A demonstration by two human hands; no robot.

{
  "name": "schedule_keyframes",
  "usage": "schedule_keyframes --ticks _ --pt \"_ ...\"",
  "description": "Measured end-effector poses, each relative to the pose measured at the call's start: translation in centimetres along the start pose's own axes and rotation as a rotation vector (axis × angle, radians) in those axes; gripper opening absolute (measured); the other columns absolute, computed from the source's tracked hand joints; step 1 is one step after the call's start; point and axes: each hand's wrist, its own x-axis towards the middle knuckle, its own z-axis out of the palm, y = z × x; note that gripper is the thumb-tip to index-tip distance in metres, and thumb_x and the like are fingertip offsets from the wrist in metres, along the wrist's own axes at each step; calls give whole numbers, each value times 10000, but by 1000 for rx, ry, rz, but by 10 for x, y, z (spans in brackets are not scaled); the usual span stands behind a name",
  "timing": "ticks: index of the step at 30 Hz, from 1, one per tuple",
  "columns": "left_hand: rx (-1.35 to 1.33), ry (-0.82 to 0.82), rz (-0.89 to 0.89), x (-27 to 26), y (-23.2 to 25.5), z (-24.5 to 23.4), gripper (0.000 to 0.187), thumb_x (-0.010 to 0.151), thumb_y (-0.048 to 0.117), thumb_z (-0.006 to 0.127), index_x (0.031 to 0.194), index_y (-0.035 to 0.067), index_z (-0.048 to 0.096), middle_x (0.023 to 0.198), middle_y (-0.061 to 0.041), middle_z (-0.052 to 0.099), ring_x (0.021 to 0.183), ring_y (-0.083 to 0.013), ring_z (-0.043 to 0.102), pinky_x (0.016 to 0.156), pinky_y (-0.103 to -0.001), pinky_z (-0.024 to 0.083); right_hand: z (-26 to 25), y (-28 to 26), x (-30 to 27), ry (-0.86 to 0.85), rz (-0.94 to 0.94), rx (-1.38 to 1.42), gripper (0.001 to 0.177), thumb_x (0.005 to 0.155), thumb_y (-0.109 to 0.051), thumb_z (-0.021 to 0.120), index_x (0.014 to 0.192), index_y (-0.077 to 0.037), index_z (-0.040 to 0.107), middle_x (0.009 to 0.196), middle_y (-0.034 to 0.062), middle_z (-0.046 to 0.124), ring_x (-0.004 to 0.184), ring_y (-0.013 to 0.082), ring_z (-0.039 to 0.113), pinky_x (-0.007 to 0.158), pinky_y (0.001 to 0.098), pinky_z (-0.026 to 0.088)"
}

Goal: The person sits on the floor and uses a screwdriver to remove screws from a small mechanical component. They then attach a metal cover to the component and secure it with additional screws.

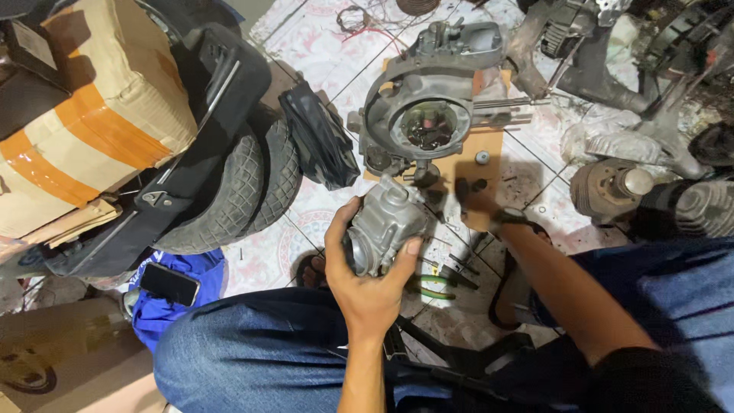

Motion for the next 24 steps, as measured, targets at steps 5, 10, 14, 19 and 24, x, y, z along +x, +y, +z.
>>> schedule_keyframes --ticks 5,10,14,19,24 --pt "43 -26 -108 5 5 -4 770 669 289 760 1313 4 447 1353 -142 508 1234 -225 510 1061 -334 409 32 -37 17 9 944 -160 84 658 -301 628 696 -235 594 707 -24 646 646 112 651 470 252 493" --pt "35 -23 -151 8 3 -2 756 672 296 761 1305 12 463 1331 -133 527 1221 -224 519 1047 -335 423 -163 -116 -5 -159 1138 665 251 868 -108 436 1086 -31 531 1105 225 583 1045 415 580 850 504 481" --pt "35 -12 -171 9 4 1 858 639 293 777 1355 20 391 1359 -115 475 1134 -201 533 989 -310 428 -156 -118 -6 -54 1177 659 240 808 -127 533 1021 -23 578 1014 201 652 972 386 632 781 442 525" --pt "-88 -43 -267 11 1 0 768 617 318 781 1266 41 478 1194 -137 577 1021 -202 597 867 -285 507 -142 -112 2 -90 1109 363 378 766 -312 667 1039 -67 575 1011 143 645 938 313 647 724 403 552" --pt "-119 -62 -392 11 -8 -6 645 603 286 780 1177 91 560 1032 -107 652 852 -173 630 729 -250 521 -268 -135 -11 -317 852 565 87 795 -44 516 805 -27 600 713 80 632 548 187 595 413 260 441"
